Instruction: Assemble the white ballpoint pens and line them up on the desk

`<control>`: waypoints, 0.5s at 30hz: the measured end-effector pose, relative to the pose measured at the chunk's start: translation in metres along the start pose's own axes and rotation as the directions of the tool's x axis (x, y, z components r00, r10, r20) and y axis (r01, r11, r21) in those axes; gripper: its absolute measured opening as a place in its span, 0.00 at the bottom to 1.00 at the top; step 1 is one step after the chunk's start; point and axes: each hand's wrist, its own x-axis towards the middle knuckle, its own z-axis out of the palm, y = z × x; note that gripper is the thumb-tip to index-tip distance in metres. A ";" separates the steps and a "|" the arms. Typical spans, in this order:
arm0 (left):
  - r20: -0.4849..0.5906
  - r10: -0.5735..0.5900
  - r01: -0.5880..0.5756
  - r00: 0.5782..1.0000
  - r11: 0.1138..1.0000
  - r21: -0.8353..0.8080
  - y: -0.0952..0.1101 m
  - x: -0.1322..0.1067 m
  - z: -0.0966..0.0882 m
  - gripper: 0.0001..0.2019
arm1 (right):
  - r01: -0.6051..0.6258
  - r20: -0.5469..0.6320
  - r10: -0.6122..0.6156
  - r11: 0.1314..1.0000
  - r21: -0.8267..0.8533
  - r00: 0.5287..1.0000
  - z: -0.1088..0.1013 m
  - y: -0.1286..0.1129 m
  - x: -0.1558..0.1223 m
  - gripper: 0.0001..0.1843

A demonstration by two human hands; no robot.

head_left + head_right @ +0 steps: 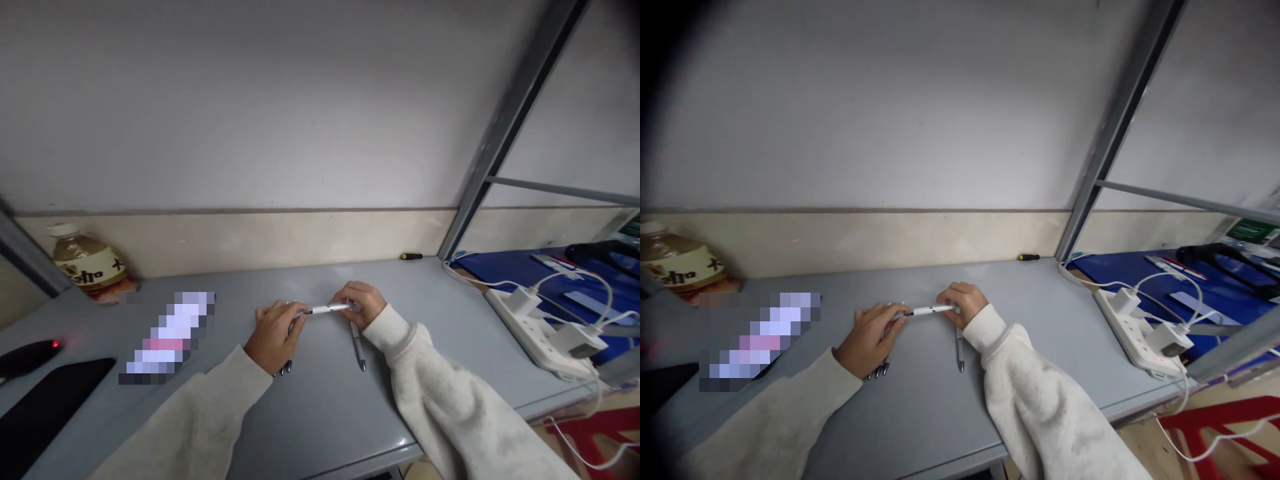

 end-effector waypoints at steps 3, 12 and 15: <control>0.004 0.014 -0.014 1.000 1.000 -0.005 0.001 0.000 0.001 0.12 | 0.015 -0.013 -0.014 1.000 0.026 1.000 0.000 -0.005 0.002 0.04; -0.029 0.084 -0.085 0.996 0.996 -0.011 -0.003 0.000 0.001 0.12 | -0.114 0.048 0.106 0.971 0.208 0.993 0.001 -0.004 0.000 0.07; -0.065 0.107 -0.109 0.992 0.994 -0.015 -0.004 -0.001 0.000 0.12 | -0.252 0.108 0.231 0.930 0.269 0.967 0.000 -0.007 -0.001 0.11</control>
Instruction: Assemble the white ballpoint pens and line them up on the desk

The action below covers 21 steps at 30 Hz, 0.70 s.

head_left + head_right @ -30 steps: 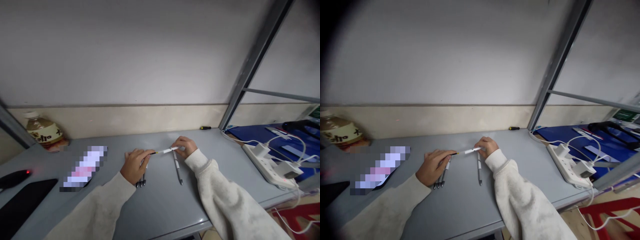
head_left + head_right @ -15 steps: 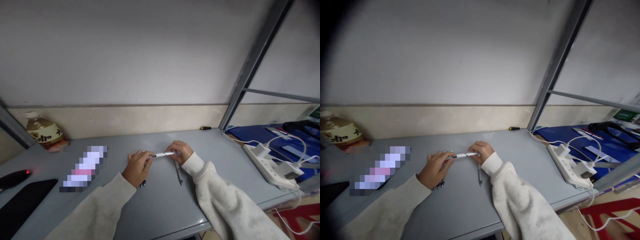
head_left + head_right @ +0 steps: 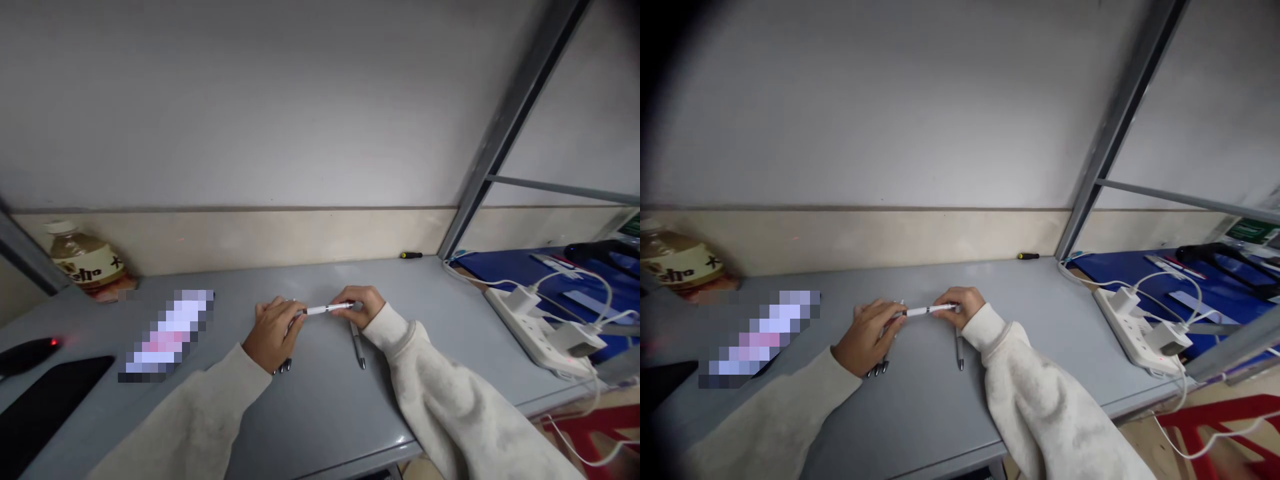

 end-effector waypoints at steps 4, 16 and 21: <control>-0.022 0.022 -0.022 1.000 1.000 0.004 0.001 0.000 -0.001 0.12 | -0.171 0.053 0.169 0.985 0.029 0.984 0.001 -0.003 -0.001 0.18; -0.008 -0.035 0.036 0.999 0.999 0.021 0.000 0.003 -0.005 0.12 | -0.274 0.080 0.267 0.957 0.093 0.960 -0.003 -0.005 0.000 0.11; 0.005 -0.030 0.030 1.000 0.999 0.012 -0.001 0.002 -0.004 0.12 | -0.261 0.052 0.256 0.943 0.205 0.965 -0.003 -0.004 0.000 0.16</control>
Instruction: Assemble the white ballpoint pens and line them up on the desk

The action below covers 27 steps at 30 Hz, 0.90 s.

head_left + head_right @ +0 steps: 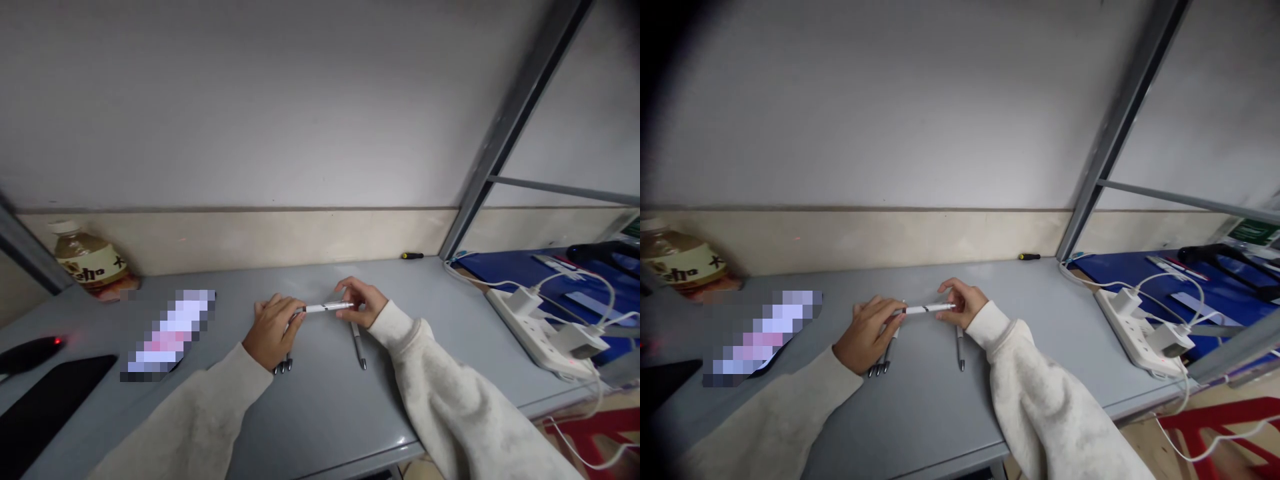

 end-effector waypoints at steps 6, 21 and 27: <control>0.008 0.009 -0.009 1.000 1.000 -0.004 -0.001 0.000 0.000 0.12 | -0.055 0.056 0.055 0.998 -0.011 0.997 0.000 -0.002 0.000 0.13; 0.028 0.025 -0.025 0.999 1.000 -0.014 0.002 -0.001 0.003 0.12 | -0.068 0.145 0.079 0.995 -0.078 0.986 -0.001 0.002 -0.001 0.17; 0.026 0.028 -0.027 0.999 1.000 -0.005 0.001 -0.001 0.003 0.13 | -0.019 0.114 0.031 0.995 -0.101 0.993 -0.002 -0.001 -0.002 0.13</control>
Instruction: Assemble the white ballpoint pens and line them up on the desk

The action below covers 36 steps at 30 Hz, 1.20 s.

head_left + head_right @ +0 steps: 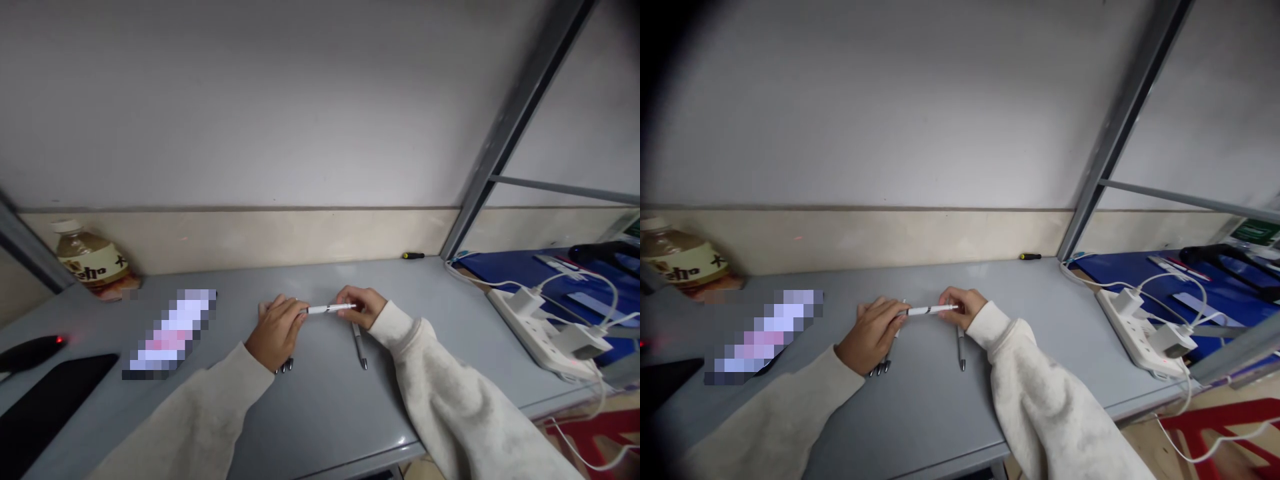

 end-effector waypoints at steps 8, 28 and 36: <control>0.011 0.002 -0.002 1.000 1.000 0.001 0.000 0.000 0.000 0.12 | -0.001 -0.035 0.002 1.000 0.030 0.999 0.001 0.001 0.002 0.14; 0.038 -0.029 0.027 0.999 0.998 0.050 -0.001 0.001 -0.002 0.14 | 0.105 -0.027 -0.108 0.990 -0.093 0.994 0.002 0.001 0.002 0.14; -0.002 -0.002 0.003 1.000 0.994 0.110 -0.002 0.001 -0.001 0.14 | 0.001 -0.026 0.001 0.998 0.069 1.000 0.011 0.003 0.002 0.18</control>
